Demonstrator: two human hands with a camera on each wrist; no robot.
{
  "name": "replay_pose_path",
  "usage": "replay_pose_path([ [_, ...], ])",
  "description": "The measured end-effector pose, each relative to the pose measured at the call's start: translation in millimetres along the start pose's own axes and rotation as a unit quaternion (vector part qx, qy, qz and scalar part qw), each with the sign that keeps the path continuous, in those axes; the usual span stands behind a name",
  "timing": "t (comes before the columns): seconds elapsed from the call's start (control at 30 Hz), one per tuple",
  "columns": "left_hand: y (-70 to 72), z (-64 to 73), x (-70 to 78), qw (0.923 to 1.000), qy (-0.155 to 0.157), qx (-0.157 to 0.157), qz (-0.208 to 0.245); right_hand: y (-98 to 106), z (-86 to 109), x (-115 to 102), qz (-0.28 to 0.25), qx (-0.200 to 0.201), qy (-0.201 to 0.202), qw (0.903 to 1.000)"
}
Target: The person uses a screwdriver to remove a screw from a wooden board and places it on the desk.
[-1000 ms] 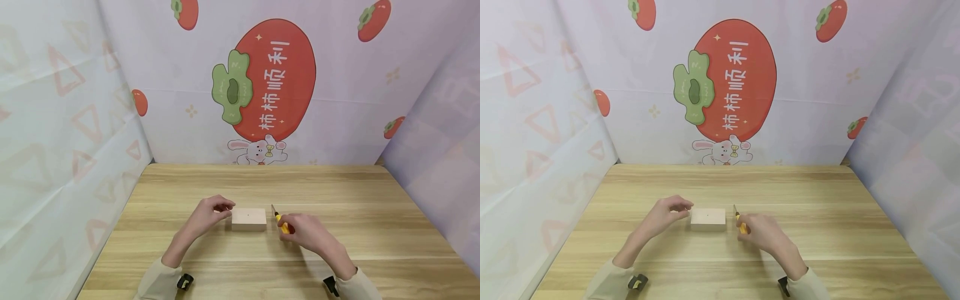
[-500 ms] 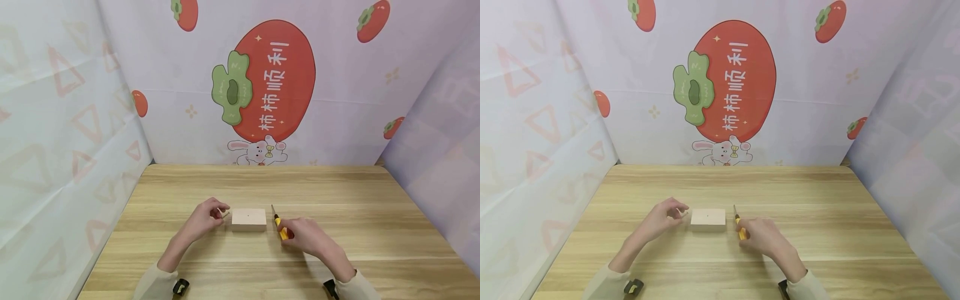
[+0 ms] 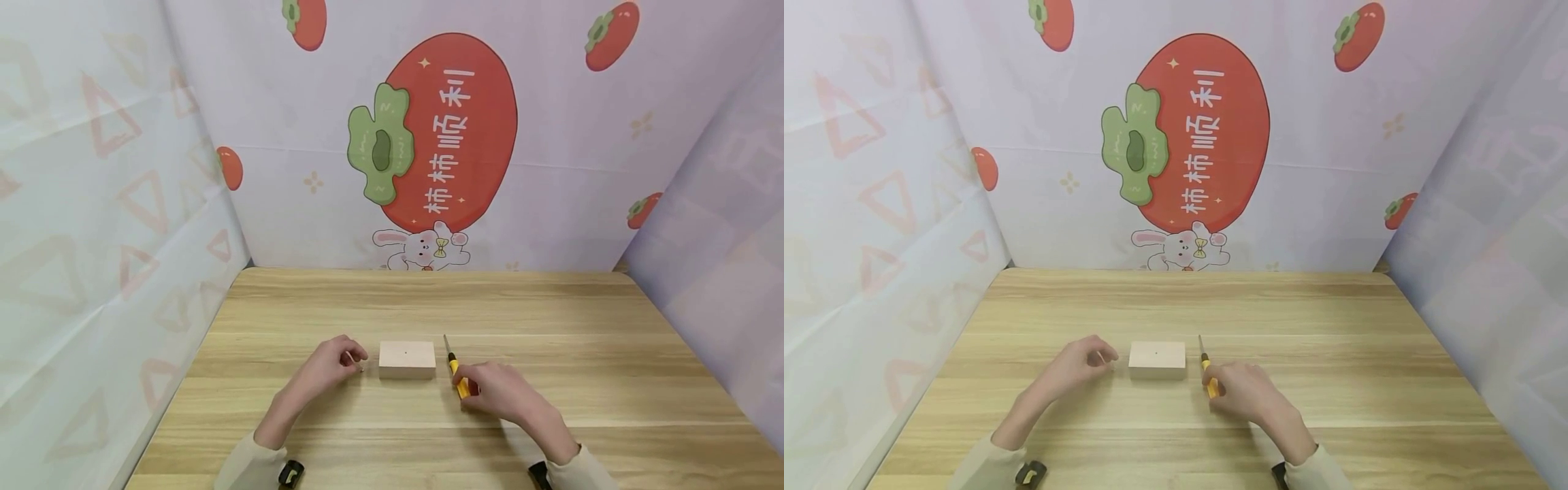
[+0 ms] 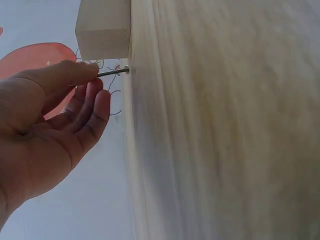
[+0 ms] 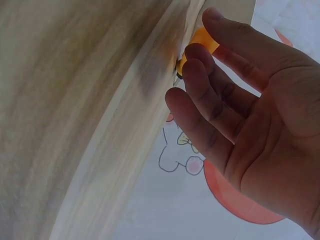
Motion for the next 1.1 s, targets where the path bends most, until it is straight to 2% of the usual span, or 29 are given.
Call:
replay_pose_path([
  [0.13,-7.6,1.6,2.1,0.9987,-0.008,-0.044,-0.027,0.0,-0.3,0.9,0.001,0.000,0.000,1.0000],
  [0.27,-15.8,3.4,2.4,0.9959,0.003,-0.082,-0.038,0.4,-0.8,0.9,0.003,0.002,0.003,1.0000],
  [0.4,-21.2,4.2,3.0,0.9930,0.009,-0.104,-0.056,0.7,-1.5,1.0,0.006,0.001,0.006,1.0000],
  [0.63,-21.9,3.3,3.6,0.9921,-0.005,-0.104,-0.070,0.7,-2.2,1.7,0.003,-0.002,0.007,1.0000],
  [0.97,-20.0,2.3,-0.4,0.9931,0.020,-0.090,-0.072,-3.5,0.3,3.4,0.001,-0.039,-0.016,0.9991],
  [1.1,-18.4,1.9,-1.3,0.9926,0.030,-0.086,-0.081,-2.3,1.2,2.7,-0.001,-0.047,-0.010,0.9988],
])
Point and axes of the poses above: each hand's wrist, its own z-axis away from the middle knuckle, its own y-axis out of the back of the hand, x = y × z, the point moved 7 cm from there along -z, towards the middle knuckle, and after that the axes turned 4 degrees about y, right-handed, at the moved point
